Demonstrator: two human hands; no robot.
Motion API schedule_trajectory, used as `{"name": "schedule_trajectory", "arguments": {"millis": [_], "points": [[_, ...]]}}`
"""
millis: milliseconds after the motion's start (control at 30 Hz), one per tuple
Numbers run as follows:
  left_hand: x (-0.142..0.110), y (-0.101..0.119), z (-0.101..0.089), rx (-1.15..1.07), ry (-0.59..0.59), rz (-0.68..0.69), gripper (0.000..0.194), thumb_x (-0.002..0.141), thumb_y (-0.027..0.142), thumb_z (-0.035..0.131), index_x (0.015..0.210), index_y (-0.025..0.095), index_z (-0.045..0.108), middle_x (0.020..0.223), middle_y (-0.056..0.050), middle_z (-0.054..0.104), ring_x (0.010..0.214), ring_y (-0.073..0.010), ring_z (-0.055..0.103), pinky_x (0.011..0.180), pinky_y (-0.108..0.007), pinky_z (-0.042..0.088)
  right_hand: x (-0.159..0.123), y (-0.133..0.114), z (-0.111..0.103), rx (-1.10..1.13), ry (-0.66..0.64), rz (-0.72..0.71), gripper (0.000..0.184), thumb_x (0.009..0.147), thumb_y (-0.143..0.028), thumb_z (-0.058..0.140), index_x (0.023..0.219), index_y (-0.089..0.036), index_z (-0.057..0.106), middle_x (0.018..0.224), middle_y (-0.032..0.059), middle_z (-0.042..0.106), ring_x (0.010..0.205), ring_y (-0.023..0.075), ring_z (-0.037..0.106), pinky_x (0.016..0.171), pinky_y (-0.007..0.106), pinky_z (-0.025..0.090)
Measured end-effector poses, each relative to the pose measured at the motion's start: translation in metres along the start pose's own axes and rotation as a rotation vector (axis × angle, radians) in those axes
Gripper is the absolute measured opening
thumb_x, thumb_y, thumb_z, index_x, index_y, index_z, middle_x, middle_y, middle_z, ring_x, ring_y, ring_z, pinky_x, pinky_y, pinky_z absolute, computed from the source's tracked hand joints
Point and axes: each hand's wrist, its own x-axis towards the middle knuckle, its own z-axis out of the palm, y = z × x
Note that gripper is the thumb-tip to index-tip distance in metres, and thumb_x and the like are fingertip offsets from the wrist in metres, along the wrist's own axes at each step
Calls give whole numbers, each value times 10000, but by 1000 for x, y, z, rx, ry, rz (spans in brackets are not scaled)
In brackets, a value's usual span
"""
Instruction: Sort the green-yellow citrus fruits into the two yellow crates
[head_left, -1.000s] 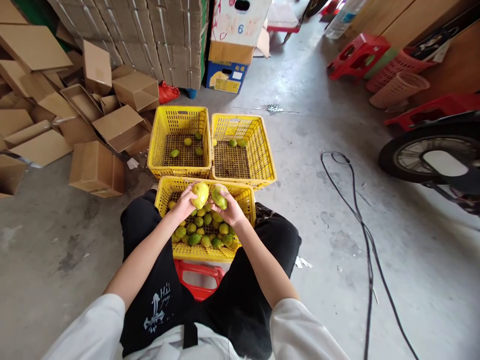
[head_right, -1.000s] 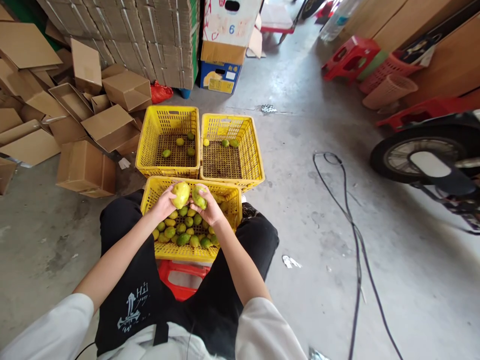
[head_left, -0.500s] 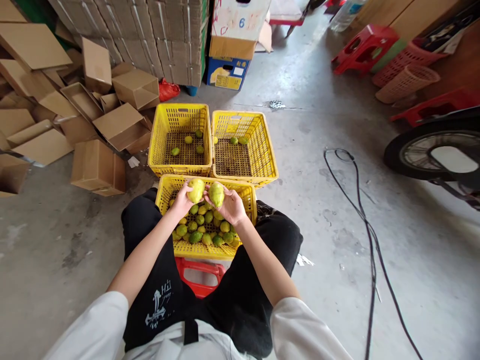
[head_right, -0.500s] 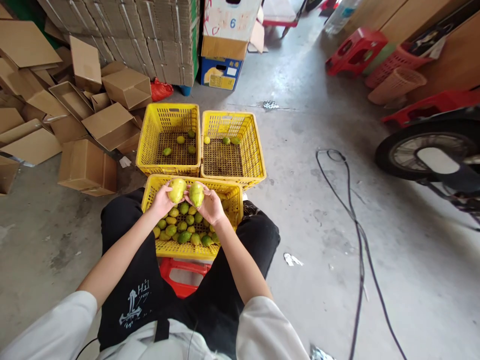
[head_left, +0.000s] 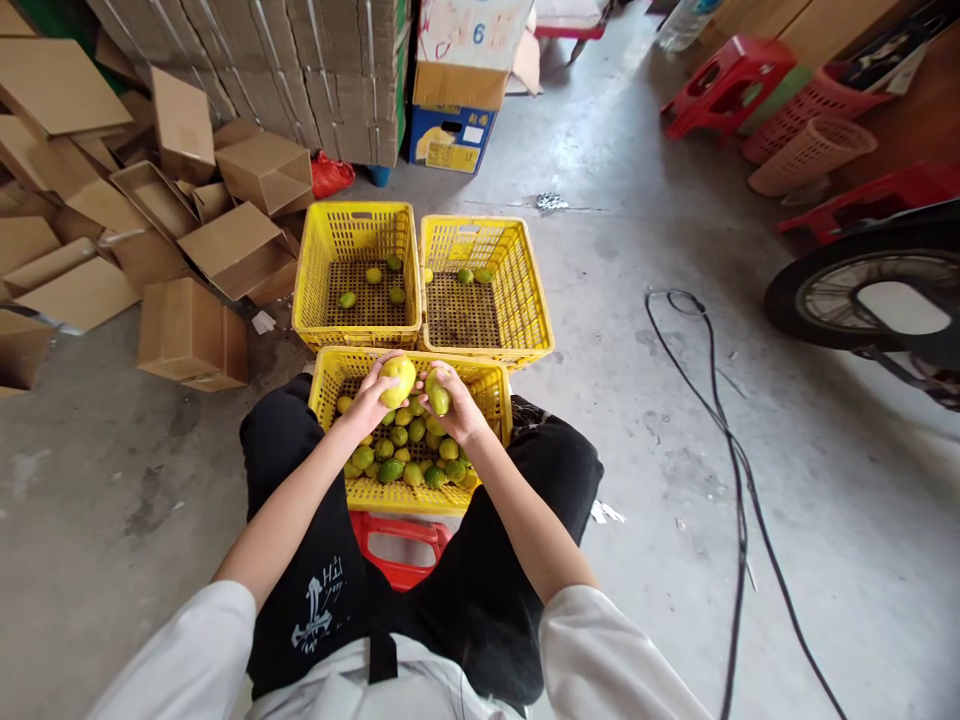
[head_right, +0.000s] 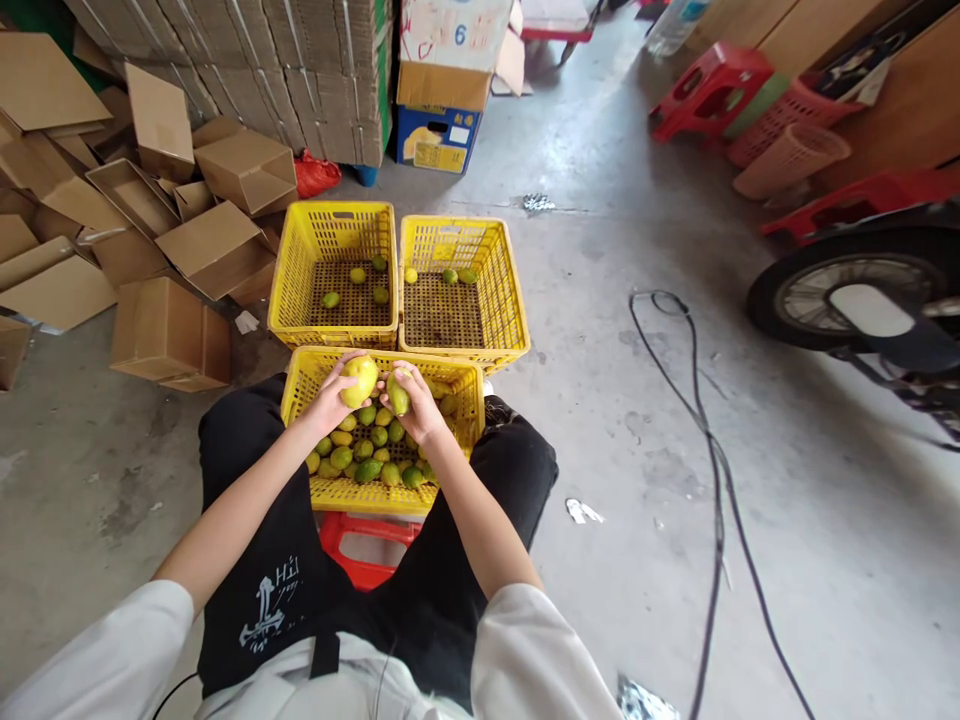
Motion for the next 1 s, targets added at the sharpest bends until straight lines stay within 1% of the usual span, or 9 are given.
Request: {"name": "schedule_trajectory", "arguments": {"millis": [67, 167, 233, 333, 467, 600, 733, 867, 1000], "points": [[1, 0, 1, -53, 14, -22, 591, 770, 248, 738, 1354, 286, 655, 1276, -66, 693, 1029, -230, 703, 820, -326, 626, 3, 1, -3, 8, 12, 10, 322, 789, -401, 826, 1013, -282, 628, 863, -25, 724, 807, 177, 725, 652, 277, 609], [3, 0, 1, -129, -7, -52, 562, 830, 263, 701, 1389, 292, 642, 1375, -73, 673, 1192, -268, 679, 975, -418, 607, 7, 0, -8, 54, -8, 34, 319, 817, -463, 732, 1053, -279, 621, 866, 10, 733, 917, 258, 748, 735, 397, 656], [4, 0, 1, -149, 2, -48, 608, 846, 259, 721, 1439, 325, 604, 1426, -60, 657, 1252, -261, 664, 1027, -424, 584, 8, -2, -9, 95, -22, 17, 325, 785, -416, 685, 1072, -281, 615, 907, 31, 747, 1015, 305, 740, 805, 481, 658], [5, -1, 1, -125, 46, -39, 704, 795, 249, 818, 1455, 311, 580, 1377, -70, 690, 1255, -259, 674, 1031, -395, 575, 7, -4, -7, 112, -30, -17, 341, 726, -326, 670, 1061, -284, 620, 991, 40, 766, 1092, 316, 720, 875, 522, 641], [3, -4, 0, -62, 59, -32, 653, 660, 257, 935, 1251, 191, 663, 1095, -92, 772, 1167, -293, 712, 1006, -385, 576, 3, 0, -2, 6, -56, -27, 347, 702, -275, 765, 1030, -296, 654, 1056, 17, 781, 1127, 284, 704, 910, 464, 629], [1, -5, -2, -20, 120, -6, 572, 582, 239, 958, 1055, 206, 638, 925, -18, 739, 1077, -268, 736, 955, -358, 587, 3, 6, -1, -83, -51, -29, 359, 709, -376, 876, 996, -277, 684, 1032, 29, 780, 1141, 262, 699, 938, 409, 610], [1, -8, 0, -6, 90, -39, 634, 568, 180, 968, 1068, 240, 583, 930, 16, 723, 1029, -238, 744, 949, -385, 601, 5, 10, -5, -74, -30, -40, 462, 662, -373, 938, 995, -289, 630, 969, -5, 761, 1062, 237, 718, 866, 373, 623], [-1, -13, 6, 25, 94, -105, 649, 568, 143, 978, 1058, 233, 563, 1010, -18, 735, 990, -230, 748, 949, -446, 616, 4, 12, -5, -64, 22, -46, 452, 700, -355, 907, 944, -300, 532, 878, -37, 724, 963, 208, 715, 755, 323, 624], [0, -14, 9, -2, 132, -108, 560, 632, 289, 975, 1011, 227, 568, 1033, -39, 736, 1007, -245, 745, 916, -434, 624, 4, 13, -5, -70, 50, -41, 418, 723, -342, 861, 987, -303, 540, 890, -47, 713, 889, 190, 693, 697, 293, 604]]}}
